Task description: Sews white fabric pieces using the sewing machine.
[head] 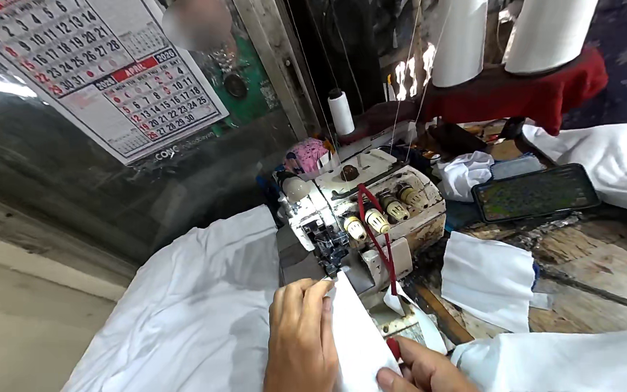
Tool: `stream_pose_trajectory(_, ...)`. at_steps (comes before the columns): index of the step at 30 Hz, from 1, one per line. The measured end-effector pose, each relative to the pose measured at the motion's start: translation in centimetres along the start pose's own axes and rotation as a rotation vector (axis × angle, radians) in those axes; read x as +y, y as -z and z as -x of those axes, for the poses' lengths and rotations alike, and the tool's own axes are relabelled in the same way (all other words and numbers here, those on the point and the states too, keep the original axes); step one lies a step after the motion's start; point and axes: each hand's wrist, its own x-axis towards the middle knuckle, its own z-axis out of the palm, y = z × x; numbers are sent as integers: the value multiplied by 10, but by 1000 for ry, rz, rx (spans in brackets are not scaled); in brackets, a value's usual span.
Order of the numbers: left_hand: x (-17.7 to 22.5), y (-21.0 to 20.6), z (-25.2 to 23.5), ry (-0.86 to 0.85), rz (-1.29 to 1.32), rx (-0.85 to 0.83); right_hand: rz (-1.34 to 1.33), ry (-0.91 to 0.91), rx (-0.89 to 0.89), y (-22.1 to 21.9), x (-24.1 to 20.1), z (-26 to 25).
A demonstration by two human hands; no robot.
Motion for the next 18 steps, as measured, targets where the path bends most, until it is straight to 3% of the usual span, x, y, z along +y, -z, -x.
stream_pose_trajectory(4, -2, -4, 9, 2, -17, -9, 27, -42, 112, -2, 9, -4)
stream_pose_trajectory(9, 10, 46, 34, 49, 161, -22, 30, 57, 46, -3, 17, 22)
stream_pose_trajectory(14, 27, 40, 69, -34, 373, -182, 5, 96, 76, 0, 28, 27)
stream_pose_trajectory(18, 45, 15, 89, -75, 321, -181, 49, 104, 4, 5, 23, 31)
